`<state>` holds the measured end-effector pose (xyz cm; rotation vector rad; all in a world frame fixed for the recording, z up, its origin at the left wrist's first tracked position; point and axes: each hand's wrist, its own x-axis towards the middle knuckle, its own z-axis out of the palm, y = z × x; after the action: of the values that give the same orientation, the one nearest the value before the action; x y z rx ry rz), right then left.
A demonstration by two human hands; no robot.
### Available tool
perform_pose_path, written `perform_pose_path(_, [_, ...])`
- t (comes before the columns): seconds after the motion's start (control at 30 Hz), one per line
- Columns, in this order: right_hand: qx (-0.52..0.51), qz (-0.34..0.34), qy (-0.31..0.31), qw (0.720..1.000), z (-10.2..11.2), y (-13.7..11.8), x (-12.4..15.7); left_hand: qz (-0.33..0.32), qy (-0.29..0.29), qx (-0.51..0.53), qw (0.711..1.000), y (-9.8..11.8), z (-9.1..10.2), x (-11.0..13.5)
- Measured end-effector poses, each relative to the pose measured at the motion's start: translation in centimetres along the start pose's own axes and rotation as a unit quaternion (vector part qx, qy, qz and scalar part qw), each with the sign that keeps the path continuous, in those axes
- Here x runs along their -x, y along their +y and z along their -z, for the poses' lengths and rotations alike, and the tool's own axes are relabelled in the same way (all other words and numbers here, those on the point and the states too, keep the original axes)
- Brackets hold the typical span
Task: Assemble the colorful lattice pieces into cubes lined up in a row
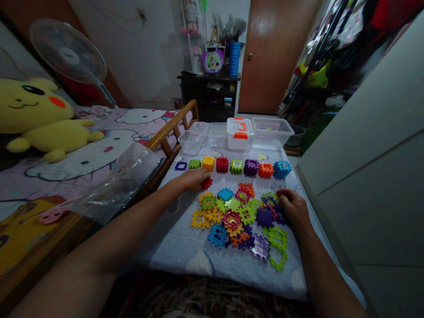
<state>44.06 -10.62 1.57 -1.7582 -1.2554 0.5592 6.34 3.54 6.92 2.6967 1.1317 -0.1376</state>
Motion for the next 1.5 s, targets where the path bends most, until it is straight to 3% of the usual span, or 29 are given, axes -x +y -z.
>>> perform_pose_path(0.1, [0.001, -0.004, -0.001, 1.0, 0.0, 0.0, 0.1, -0.005, -0.039, -0.032, 0.999, -0.1, 0.2, 0.0])
perform_pose_path(0.43, [-0.01, -0.009, 0.008, 1.0, -0.1, 0.0, 0.0, -0.035, -0.054, -0.032, 0.997, -0.2, 0.8, -0.4])
perform_pose_path(0.77, [-0.004, -0.012, 0.008, 1.0, -0.1, 0.1, 0.1, -0.017, -0.042, -0.047, 0.998, 0.3, 0.6, -0.4])
perform_pose_path(0.93, [-0.001, -0.016, 0.001, 1.0, 0.0, -0.2, 0.1, 0.002, 0.01, -0.039, 0.999, 1.2, 2.3, -0.4])
perform_pose_path(1.13, [-0.005, 0.001, 0.016, 1.0, -0.1, -0.2, 0.1, 0.044, 0.082, -0.053, 0.994, 3.0, 5.7, -3.8])
perform_pose_path(1.33, [-0.026, -0.018, 0.007, 0.999, -0.3, 0.5, -0.1, 0.105, 0.012, -0.072, 0.992, 2.6, 6.7, -8.1])
perform_pose_path(1.5, [-0.026, -0.02, 0.001, 0.999, -0.3, 0.5, -0.1, 0.104, -0.004, -0.089, 0.991, 2.6, 6.8, -9.1])
